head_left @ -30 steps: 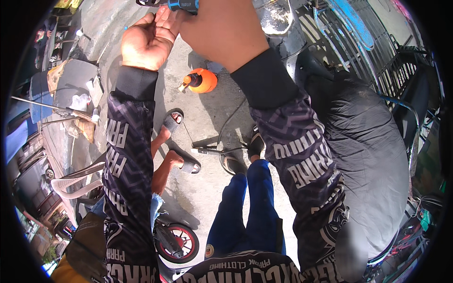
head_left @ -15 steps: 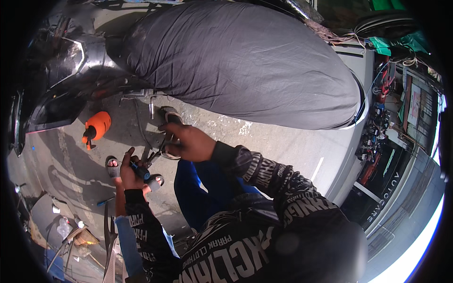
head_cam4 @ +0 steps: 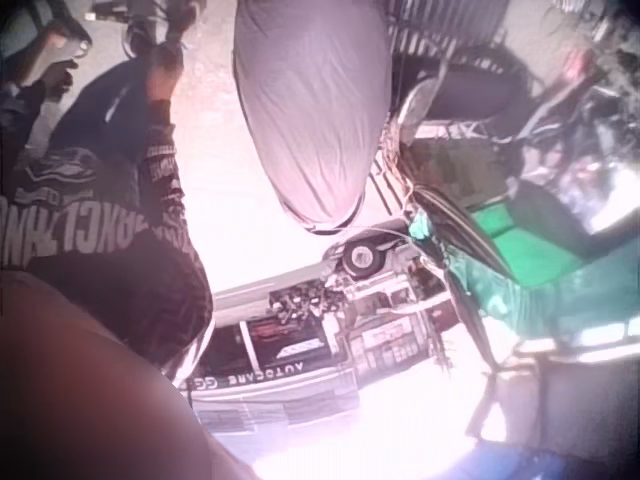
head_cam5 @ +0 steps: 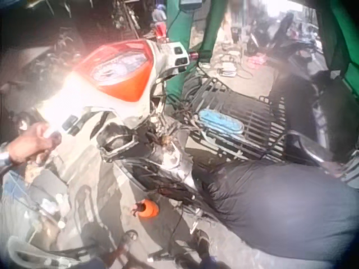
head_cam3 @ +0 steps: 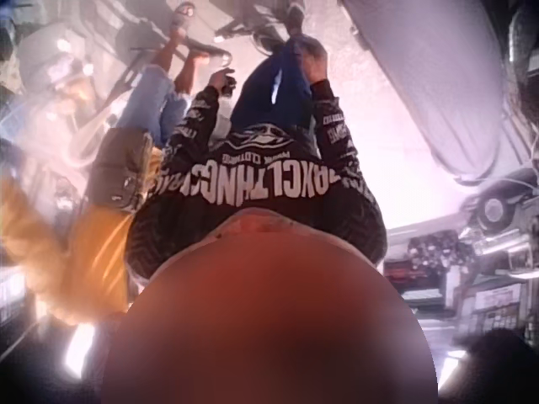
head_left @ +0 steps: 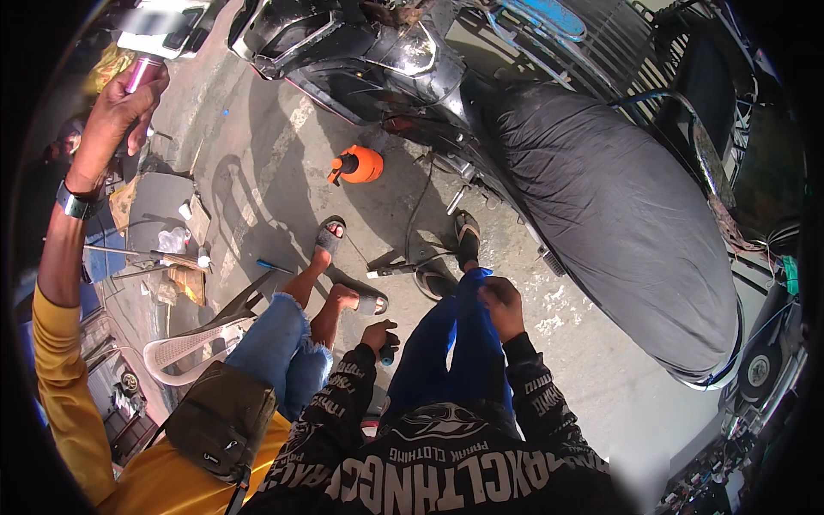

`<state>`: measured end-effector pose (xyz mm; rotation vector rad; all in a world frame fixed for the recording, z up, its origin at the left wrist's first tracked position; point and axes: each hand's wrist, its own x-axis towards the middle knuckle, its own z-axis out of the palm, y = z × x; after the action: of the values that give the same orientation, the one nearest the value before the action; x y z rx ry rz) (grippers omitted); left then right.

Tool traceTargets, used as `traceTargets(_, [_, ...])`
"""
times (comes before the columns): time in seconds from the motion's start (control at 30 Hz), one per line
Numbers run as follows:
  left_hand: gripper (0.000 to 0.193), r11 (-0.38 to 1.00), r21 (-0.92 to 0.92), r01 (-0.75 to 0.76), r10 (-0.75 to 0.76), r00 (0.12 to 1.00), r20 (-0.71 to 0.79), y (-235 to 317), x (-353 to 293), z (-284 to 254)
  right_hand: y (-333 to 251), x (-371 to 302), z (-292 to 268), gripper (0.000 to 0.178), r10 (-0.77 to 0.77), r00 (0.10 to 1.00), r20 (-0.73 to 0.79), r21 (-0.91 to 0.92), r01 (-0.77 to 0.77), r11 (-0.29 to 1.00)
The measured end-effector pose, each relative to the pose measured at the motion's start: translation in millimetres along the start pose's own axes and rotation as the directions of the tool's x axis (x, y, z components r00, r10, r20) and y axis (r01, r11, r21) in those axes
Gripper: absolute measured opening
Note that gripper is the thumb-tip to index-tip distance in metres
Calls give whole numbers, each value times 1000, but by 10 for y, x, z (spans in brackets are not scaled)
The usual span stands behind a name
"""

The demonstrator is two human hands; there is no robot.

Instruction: The person uses a screwdriver to remove screws from the front fairing of a red and white motorcycle. They detach the fairing, set it aside, and continue to adjust components underneath while another person stands nearby.

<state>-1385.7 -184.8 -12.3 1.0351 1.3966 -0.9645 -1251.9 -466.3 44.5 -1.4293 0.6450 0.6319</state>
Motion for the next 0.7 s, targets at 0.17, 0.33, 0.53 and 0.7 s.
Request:
traceTargets(0.17, [30, 953, -33, -303, 304, 950, 75, 574, -474, 172, -1041, 931, 1615, 38, -48, 916, 399, 316, -88, 945])
traceTargets(0.33, [29, 929, -205, -309, 346, 920, 182, 612, -778, 387, -2591, 1605, 2861, 69, -18, 886, 463, 397, -189, 898])
traceTargets(0.53, [25, 933, -316, -174, 233, 959, 160, 311, -689, 455, -3122, 1986, 3499, 39, -48, 886, 461, 487, -207, 849])
traceTargets(0.7, [26, 915, -310, -260, 323, 931, 172, 387, -708, 392, -3080, 2143, 3501, 31, -145, 865, 481, 490, -128, 862])
